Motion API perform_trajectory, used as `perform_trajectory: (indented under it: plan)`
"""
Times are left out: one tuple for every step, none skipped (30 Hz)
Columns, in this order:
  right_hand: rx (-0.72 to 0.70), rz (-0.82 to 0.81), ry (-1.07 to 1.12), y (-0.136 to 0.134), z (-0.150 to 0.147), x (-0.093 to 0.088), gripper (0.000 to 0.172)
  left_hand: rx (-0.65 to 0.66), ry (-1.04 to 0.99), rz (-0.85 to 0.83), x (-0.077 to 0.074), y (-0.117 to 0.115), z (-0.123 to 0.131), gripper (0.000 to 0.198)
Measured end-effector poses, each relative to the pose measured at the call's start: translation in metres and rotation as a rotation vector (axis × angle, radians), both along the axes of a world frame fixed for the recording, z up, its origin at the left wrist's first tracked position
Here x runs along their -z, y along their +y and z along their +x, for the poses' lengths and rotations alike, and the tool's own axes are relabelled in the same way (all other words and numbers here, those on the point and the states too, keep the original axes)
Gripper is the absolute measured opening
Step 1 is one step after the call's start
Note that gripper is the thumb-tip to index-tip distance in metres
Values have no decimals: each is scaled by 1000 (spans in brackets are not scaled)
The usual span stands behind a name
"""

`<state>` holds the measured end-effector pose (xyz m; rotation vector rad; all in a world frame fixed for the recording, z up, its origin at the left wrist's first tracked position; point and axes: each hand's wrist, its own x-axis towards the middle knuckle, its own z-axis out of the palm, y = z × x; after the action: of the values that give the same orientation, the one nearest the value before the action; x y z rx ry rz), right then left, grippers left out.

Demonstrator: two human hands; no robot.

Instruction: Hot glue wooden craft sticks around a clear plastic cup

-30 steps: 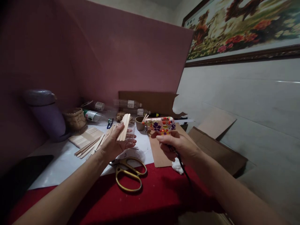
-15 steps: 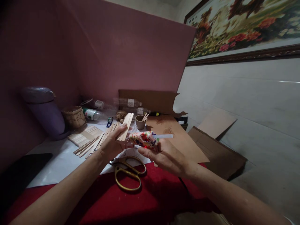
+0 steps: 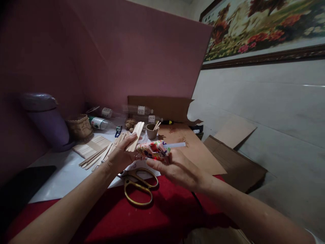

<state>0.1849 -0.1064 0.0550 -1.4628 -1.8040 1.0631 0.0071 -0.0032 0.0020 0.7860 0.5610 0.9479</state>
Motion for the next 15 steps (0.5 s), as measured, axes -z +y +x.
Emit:
perform_trajectory:
  plan:
    - [-4,4,3,0,0,0,48,-3,1,6,0,0,0,22]
    - [-8,8,6,0,0,0,47,-8,4,9,0,0,0,22]
    - [-9,13,9,0,0,0,47,-14,7,11,1,0,0,22]
    - [-13,16,10,0,0,0,46,-17,9,11,0,0,0,22]
    - [-19,18,7,0,0,0,47,-18,10,8,0,0,0,21]
    - [-23,19,1,0,1,0,47,-18,10,4,0,1,0,21]
    - [-25,18,-6,0,1,1,48,-18,11,-1,0,1,0,21]
    - [-26,18,-12,0,2,1,48,-21,13,-6,0,1,0,22]
    - [-28,18,-15,0,2,1,49,-28,15,-10,-1,1,0,23]
    - [-26,20,-15,1,2,1,48,-36,17,-13,-1,1,0,23]
    - [-21,22,-15,1,2,2,48,-42,20,-14,-1,1,0,24]
    - [-15,23,-15,1,2,2,48,-45,21,-13,-1,0,0,25]
    - [-9,24,-19,1,2,2,48,-47,22,-11,-1,0,0,26]
    - [-3,23,-24,1,2,2,49,-49,22,-8,-1,0,0,27]
    - [2,20,-34,1,3,2,51,-49,23,-6,-1,0,0,28]
